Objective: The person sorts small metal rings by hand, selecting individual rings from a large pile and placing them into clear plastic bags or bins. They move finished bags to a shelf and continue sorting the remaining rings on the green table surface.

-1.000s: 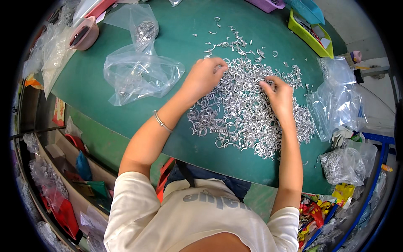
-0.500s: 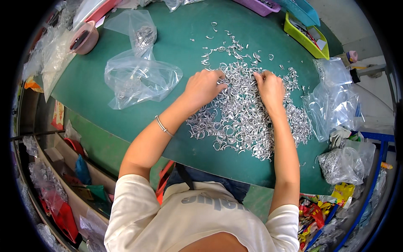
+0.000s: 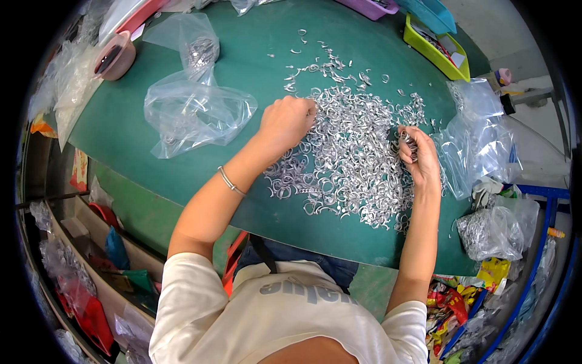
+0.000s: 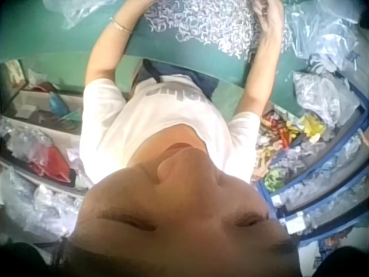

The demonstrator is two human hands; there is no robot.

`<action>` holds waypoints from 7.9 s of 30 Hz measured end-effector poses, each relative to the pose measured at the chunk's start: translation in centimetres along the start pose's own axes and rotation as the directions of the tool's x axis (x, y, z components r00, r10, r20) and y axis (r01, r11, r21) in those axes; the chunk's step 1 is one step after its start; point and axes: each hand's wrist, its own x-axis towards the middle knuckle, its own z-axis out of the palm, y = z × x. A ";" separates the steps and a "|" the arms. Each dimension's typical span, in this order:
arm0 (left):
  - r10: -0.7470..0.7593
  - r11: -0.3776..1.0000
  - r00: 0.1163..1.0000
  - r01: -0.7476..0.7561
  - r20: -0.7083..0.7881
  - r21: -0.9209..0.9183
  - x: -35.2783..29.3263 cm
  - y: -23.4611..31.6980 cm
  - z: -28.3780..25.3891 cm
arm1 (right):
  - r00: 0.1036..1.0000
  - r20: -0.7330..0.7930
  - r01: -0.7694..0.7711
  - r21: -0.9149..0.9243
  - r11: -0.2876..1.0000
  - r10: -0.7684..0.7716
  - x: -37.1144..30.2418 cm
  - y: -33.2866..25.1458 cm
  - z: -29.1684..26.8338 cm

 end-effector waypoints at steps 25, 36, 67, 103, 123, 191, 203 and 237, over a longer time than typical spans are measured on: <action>0.133 -0.215 0.792 0.610 0.596 -0.763 0.6 0.8 -0.4 | 0.930 0.018 0.311 -0.571 0.760 -0.367 -0.8 1.6 -2.8; 0.196 -0.067 0.790 0.602 0.581 -0.795 0.0 1.7 -0.1 | 0.938 0.065 0.320 -0.547 0.774 -0.341 -0.1 2.2 0.8; 0.009 -0.596 0.570 0.663 0.822 -0.453 -3.1 6.6 0.9 | 0.453 0.676 0.881 -0.438 0.178 -0.581 -3.6 -1.1 4.2; 0.108 -0.407 0.655 0.715 0.747 -0.568 -2.8 4.9 1.5 | 0.259 -0.435 0.404 -0.762 0.505 -0.863 16.2 -18.6 -23.9; 0.207 -0.502 0.639 0.719 0.740 -0.481 -2.9 5.0 2.1 | 0.572 -0.574 0.622 -0.164 0.766 -0.587 19.7 -13.9 -25.8; 0.228 -0.296 0.675 0.735 0.702 -0.610 -3.8 5.0 2.4 | 0.121 -0.486 0.605 -0.655 0.453 -0.865 16.3 -21.3 -24.1; 0.125 -0.290 0.619 0.770 0.776 -0.568 -3.3 5.5 1.9 | -0.035 -0.689 0.730 -0.513 0.453 -0.724 16.8 -19.5 -23.4; 0.156 -0.294 0.606 0.782 0.780 -0.549 -3.2 5.3 1.6 | 0.399 -0.789 0.360 -0.334 0.871 -0.467 21.5 -7.2 -27.1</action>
